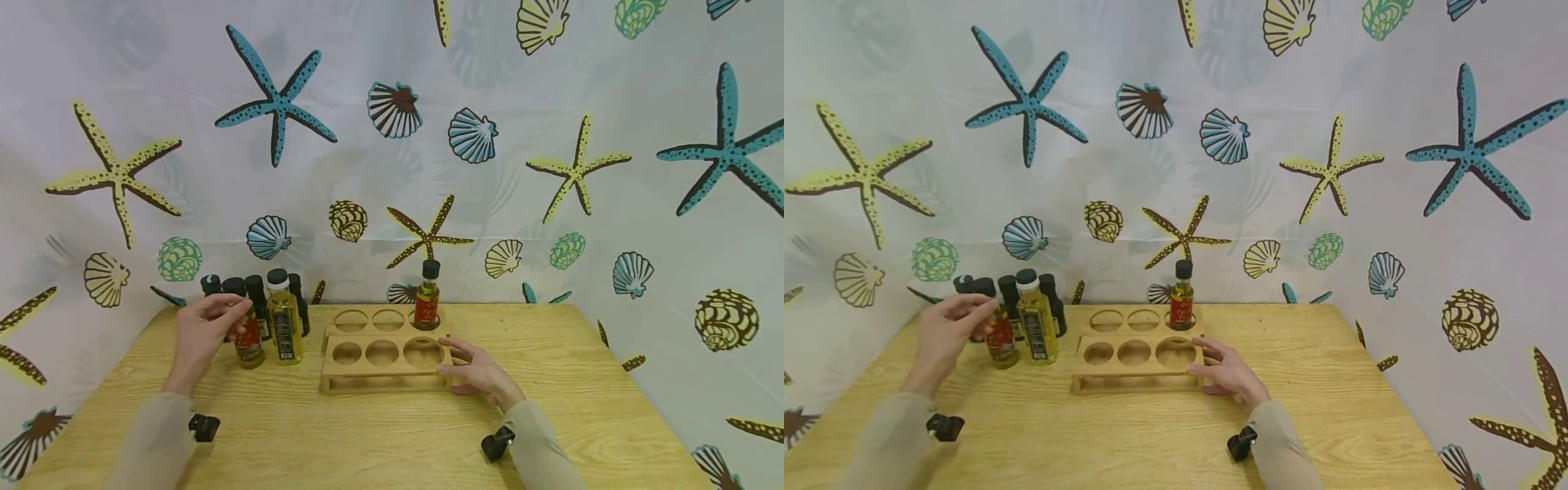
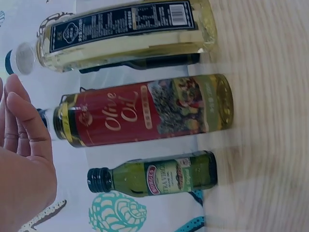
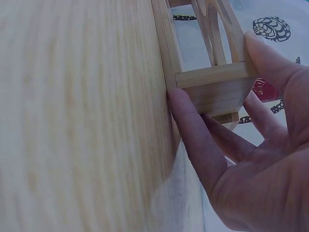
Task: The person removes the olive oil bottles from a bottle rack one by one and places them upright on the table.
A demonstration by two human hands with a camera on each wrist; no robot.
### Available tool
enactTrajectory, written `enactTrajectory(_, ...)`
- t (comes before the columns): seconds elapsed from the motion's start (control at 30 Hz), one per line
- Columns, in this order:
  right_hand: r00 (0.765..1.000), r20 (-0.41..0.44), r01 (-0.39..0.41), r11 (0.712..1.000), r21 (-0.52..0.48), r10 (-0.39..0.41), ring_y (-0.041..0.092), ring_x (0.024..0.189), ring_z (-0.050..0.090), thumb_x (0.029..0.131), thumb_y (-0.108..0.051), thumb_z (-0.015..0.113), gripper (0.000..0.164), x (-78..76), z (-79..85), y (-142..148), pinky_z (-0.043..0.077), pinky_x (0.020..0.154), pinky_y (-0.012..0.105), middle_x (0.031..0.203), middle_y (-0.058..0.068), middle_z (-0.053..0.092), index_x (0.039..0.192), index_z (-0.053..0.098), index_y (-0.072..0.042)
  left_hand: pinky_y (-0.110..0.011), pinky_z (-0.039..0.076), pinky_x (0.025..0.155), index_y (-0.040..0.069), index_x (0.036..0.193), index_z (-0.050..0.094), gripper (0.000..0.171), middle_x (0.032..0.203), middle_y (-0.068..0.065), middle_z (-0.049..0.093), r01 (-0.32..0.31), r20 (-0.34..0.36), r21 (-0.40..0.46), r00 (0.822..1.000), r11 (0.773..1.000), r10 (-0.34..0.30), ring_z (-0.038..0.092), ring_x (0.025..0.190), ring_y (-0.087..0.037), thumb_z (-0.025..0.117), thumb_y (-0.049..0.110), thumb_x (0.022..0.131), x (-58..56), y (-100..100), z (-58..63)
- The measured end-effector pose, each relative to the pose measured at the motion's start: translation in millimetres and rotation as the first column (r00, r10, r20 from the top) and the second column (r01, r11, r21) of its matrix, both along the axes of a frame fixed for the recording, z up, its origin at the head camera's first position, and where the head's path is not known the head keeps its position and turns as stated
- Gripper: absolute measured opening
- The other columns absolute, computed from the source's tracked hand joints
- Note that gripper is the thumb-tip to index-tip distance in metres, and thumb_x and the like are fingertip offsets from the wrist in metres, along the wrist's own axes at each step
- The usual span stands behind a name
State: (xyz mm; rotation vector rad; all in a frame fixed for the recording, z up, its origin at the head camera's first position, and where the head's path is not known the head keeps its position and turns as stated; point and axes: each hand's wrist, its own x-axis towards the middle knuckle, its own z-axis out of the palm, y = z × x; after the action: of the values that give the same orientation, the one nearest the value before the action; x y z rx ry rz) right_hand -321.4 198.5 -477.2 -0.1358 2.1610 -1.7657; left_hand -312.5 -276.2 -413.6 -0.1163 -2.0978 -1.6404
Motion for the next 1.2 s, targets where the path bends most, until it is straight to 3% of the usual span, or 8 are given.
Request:
enactTrajectory(0.23, 1.000, -0.005, 0.008, 1.000, 0.003, -0.008, 0.042, 0.135, 0.044, 0.087, -0.024, 0.076, 0.066, -0.7, 1.6, -1, 0.059, 0.082, 0.043, 0.158, 0.022, 0.028, 0.146, 0.047, -0.028, -0.031, 0.051, 0.043, -0.006, 0.108, 0.069, 0.031, 0.071, -0.002, 0.072, 0.098, -0.005, 0.056, 0.995, 0.994, -0.098, 0.061, 0.050, -0.017, 0.073, 0.019, 0.089, -2.8, 12, 3.7)
enactTrajectory(0.4, 1.000, -0.009, 0.006, 1.000, 0.000, -0.006, 0.042, 0.136, 0.043, 0.087, -0.023, 0.076, 0.066, -1.5, 1.6, -1, 0.059, 0.081, 0.044, 0.159, 0.021, 0.027, 0.147, 0.047, -0.028, -0.033, 0.049, 0.041, -0.005, 0.105, 0.070, 0.030, 0.068, -0.001, 0.071, 0.130, 0.006, 0.068, 0.991, 0.989, -0.130, 0.060, 0.047, -0.021, 0.074, 0.021, 0.089, -3.3, 21, 7.5)
enactTrajectory(0.77, 1.000, -0.006, 0.011, 1.000, 0.005, -0.011, 0.042, 0.133, 0.047, 0.087, -0.025, 0.077, 0.067, 1.6, 2.3, -2, 0.059, 0.082, 0.045, 0.158, 0.022, 0.028, 0.147, 0.047, -0.027, -0.031, 0.049, 0.043, -0.002, 0.109, 0.071, 0.032, 0.075, 0.001, 0.073, 0.158, 0.021, -0.011, 0.987, 0.987, -0.158, 0.063, 0.054, -0.014, 0.072, 0.024, 0.091, -3.9, 42, 10.5)
enactTrajectory(0.93, 1.000, -0.015, 0.012, 1.000, 0.011, -0.012, 0.043, 0.133, 0.046, 0.087, -0.024, 0.076, 0.066, 1.6, 2.4, -2, 0.058, 0.082, 0.046, 0.157, 0.023, 0.029, 0.146, 0.048, -0.027, -0.029, 0.055, 0.051, -0.008, 0.108, 0.070, 0.028, 0.077, -0.006, 0.073, 0.213, -0.009, -0.009, 0.977, 0.977, -0.213, 0.066, 0.058, -0.021, 0.070, 0.015, 0.092, 3.7, 57, 18.6)
enactTrajectory(1.07, 1.000, -0.016, 0.010, 1.000, 0.008, -0.010, 0.042, 0.133, 0.046, 0.087, -0.025, 0.077, 0.067, 1.6, 1.9, -2, 0.058, 0.082, 0.045, 0.157, 0.023, 0.029, 0.147, 0.047, -0.027, -0.031, 0.054, 0.051, -0.009, 0.107, 0.069, 0.026, 0.075, -0.002, 0.072, 0.273, -0.008, -0.030, 0.962, 0.962, -0.273, 0.064, 0.056, -0.019, 0.069, 0.013, 0.093, 11.5, 71, 24.8)
enactTrajectory(1.2, 1.000, -0.016, 0.003, 1.000, 0.005, -0.003, 0.042, 0.134, 0.046, 0.086, -0.027, 0.077, 0.068, 1.1, 1.0, -1, 0.059, 0.082, 0.044, 0.158, 0.022, 0.028, 0.147, 0.047, -0.027, -0.033, 0.053, 0.050, -0.008, 0.105, 0.070, 0.023, 0.076, -0.007, 0.072, 0.309, -0.015, -0.052, 0.950, 0.950, -0.310, 0.063, 0.055, -0.017, 0.068, 0.011, 0.093, 11.4, 83, 25.1)
